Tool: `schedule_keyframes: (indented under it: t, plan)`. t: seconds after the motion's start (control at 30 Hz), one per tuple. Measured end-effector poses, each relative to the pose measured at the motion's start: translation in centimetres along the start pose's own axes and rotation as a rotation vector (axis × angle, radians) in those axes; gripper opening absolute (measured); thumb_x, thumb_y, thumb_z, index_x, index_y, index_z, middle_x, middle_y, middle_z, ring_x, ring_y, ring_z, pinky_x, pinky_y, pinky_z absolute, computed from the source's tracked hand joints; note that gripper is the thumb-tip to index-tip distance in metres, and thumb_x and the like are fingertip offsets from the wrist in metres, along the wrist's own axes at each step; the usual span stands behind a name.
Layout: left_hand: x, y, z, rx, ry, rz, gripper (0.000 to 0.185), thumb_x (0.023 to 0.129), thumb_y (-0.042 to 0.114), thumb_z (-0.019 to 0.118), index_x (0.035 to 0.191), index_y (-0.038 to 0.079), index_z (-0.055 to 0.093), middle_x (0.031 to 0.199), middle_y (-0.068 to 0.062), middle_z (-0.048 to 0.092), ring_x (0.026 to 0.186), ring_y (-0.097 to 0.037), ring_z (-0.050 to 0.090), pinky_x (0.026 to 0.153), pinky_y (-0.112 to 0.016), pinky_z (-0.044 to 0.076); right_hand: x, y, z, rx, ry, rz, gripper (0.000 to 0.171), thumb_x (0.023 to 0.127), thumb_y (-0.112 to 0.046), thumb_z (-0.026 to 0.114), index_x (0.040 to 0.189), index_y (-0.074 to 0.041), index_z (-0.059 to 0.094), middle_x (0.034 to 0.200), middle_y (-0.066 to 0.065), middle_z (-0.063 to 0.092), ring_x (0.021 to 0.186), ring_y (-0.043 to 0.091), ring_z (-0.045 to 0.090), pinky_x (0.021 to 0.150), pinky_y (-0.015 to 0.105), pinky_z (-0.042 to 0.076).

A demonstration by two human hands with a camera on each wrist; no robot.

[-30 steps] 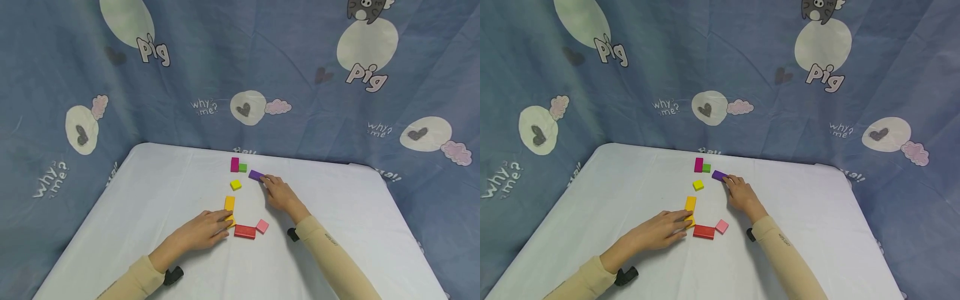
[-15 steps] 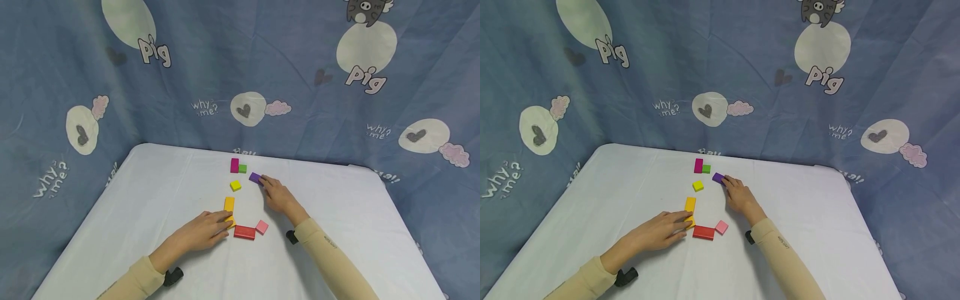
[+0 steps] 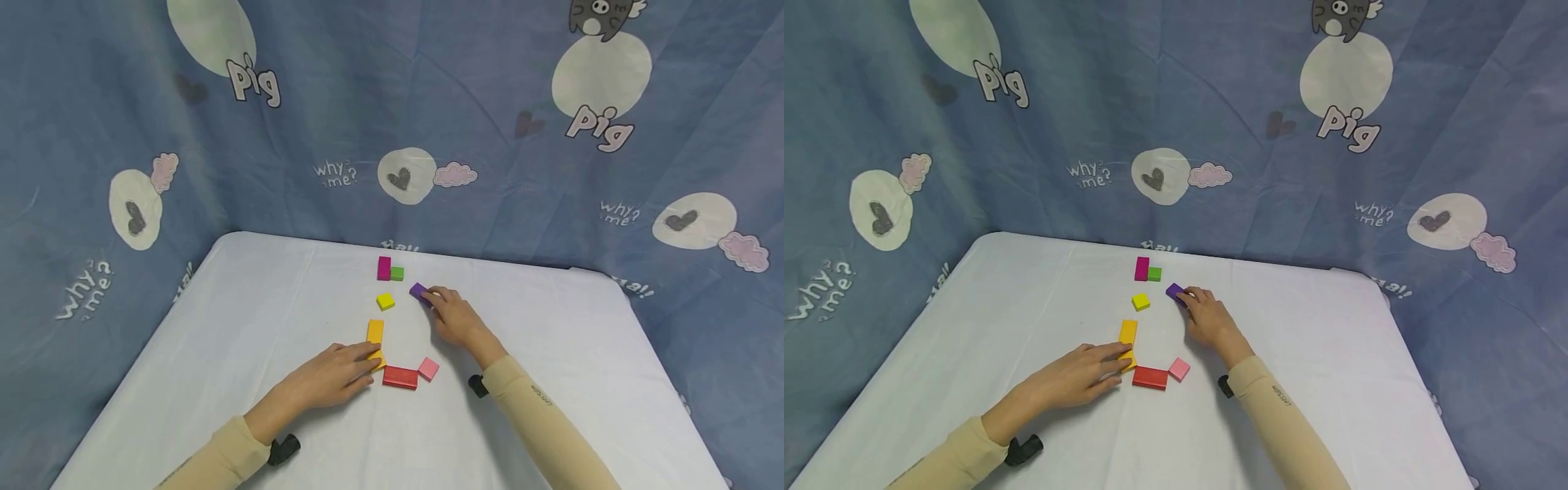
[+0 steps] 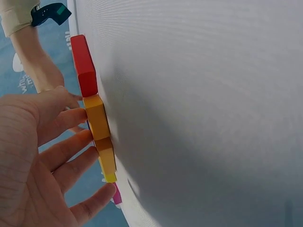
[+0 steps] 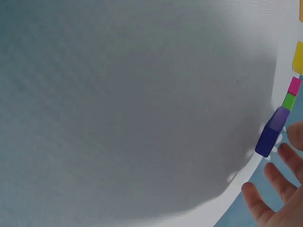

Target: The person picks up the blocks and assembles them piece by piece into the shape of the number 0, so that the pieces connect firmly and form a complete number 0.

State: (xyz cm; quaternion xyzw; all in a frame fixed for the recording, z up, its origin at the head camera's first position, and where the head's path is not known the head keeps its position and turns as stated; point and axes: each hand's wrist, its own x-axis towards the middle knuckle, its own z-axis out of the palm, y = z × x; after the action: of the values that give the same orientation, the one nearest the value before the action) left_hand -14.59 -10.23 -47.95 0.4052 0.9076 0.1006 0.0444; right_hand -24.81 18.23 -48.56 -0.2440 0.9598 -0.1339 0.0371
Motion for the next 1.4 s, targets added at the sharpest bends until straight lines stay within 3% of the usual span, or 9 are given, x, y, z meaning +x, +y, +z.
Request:
schedule_keyframes:
  t: [0.17, 0.27, 0.57, 0.83, 0.97, 1.13, 1.23, 1.4]
  plan:
    - [0.0, 0.0, 0.0, -0.01, 0.012, 0.008, 0.041, 0.1, 0.035, 0.055, 0.134, 0.012, 0.062, 0.144, -0.007, 0.05, 0.132, -0.02, 0.046, 0.097, -0.044, 0.045, -0.1, 0.0, 0.2, 0.006, -0.038, -0.011, 0.051, 0.099, -0.011, 0.047, 0.149, -0.013, 0.042, 0.155, 0.01, 0.033, 0.138, 0.032, 0.036, 0.108, 0.052, 0.032]
    - [0.0, 0.0, 0.0, -0.015, 0.012, 0.006, 0.041, 0.1, 0.034, 0.055, 0.134, 0.012, 0.062, 0.144, -0.007, 0.05, 0.132, -0.021, 0.046, 0.097, -0.043, 0.045, -0.3, 0.0, 0.1, 0.013, -0.041, 0.0, 0.049, 0.099, -0.011, 0.046, 0.149, -0.013, 0.043, 0.153, 0.01, 0.036, 0.136, 0.032, 0.038, 0.108, 0.051, 0.033]
    - [0.0, 0.0, -0.2, -0.029, 0.023, 0.009, 0.039, 0.1, 0.032, 0.055, 0.133, 0.011, 0.062, 0.144, -0.008, 0.05, 0.131, -0.023, 0.047, 0.096, -0.045, 0.045, -0.4, 0.1, 0.1, 0.045, 0.02, -0.026, 0.042, 0.098, -0.005, 0.051, 0.139, -0.007, 0.054, 0.137, 0.016, 0.048, 0.126, 0.031, 0.05, 0.106, 0.043, 0.038]
    - [0.0, -0.1, 0.0, -0.026, 0.006, -0.007, 0.041, 0.1, 0.033, 0.056, 0.134, 0.012, 0.062, 0.144, -0.007, 0.05, 0.132, -0.022, 0.046, 0.097, -0.044, 0.044, -0.2, 0.1, 0.3, 0.013, 0.118, 0.003, 0.034, 0.097, -0.01, 0.058, 0.13, -0.01, 0.062, 0.123, 0.013, 0.056, 0.11, 0.029, 0.06, 0.095, 0.044, 0.047]
    - [0.1, -0.1, 0.1, -0.026, 0.002, -0.007, 0.041, 0.1, 0.033, 0.056, 0.134, 0.011, 0.062, 0.144, -0.007, 0.05, 0.132, -0.022, 0.046, 0.097, -0.044, 0.044, 0.2, 0.4, 0.5, 0.053, 0.121, 0.036, 0.04, 0.1, -0.014, 0.056, 0.139, -0.01, 0.054, 0.134, 0.013, 0.052, 0.12, 0.03, 0.055, 0.1, 0.045, 0.044]
    - [0.0, -0.1, 0.2, -0.015, -0.001, -0.006, 0.042, 0.099, 0.035, 0.056, 0.134, 0.011, 0.061, 0.145, -0.007, 0.049, 0.132, -0.021, 0.046, 0.097, -0.044, 0.045, 0.6, 0.6, 0.5, 0.073, 0.041, 0.039, 0.046, 0.102, -0.015, 0.051, 0.146, -0.005, 0.044, 0.151, 0.012, 0.039, 0.135, 0.033, 0.041, 0.11, 0.045, 0.032]
    - [0.0, -0.1, 0.3, -0.016, 0.002, -0.01, 0.043, 0.099, 0.036, 0.057, 0.134, 0.011, 0.061, 0.145, -0.006, 0.049, 0.132, -0.021, 0.045, 0.097, -0.044, 0.045, 0.7, 0.6, 0.3, 0.064, 0.009, 0.033, 0.046, 0.102, -0.013, 0.049, 0.147, -0.004, 0.043, 0.152, 0.011, 0.039, 0.135, 0.033, 0.04, 0.111, 0.044, 0.031]
    - [0.0, -0.1, 0.3, -0.027, 0.013, -0.01, 0.043, 0.099, 0.035, 0.058, 0.134, 0.011, 0.061, 0.144, -0.007, 0.05, 0.132, -0.021, 0.046, 0.097, -0.044, 0.045, 0.6, 0.6, 0.2, 0.05, 0.026, 0.02, 0.046, 0.1, -0.011, 0.051, 0.145, -0.003, 0.045, 0.146, 0.015, 0.045, 0.131, 0.034, 0.044, 0.109, 0.044, 0.034]
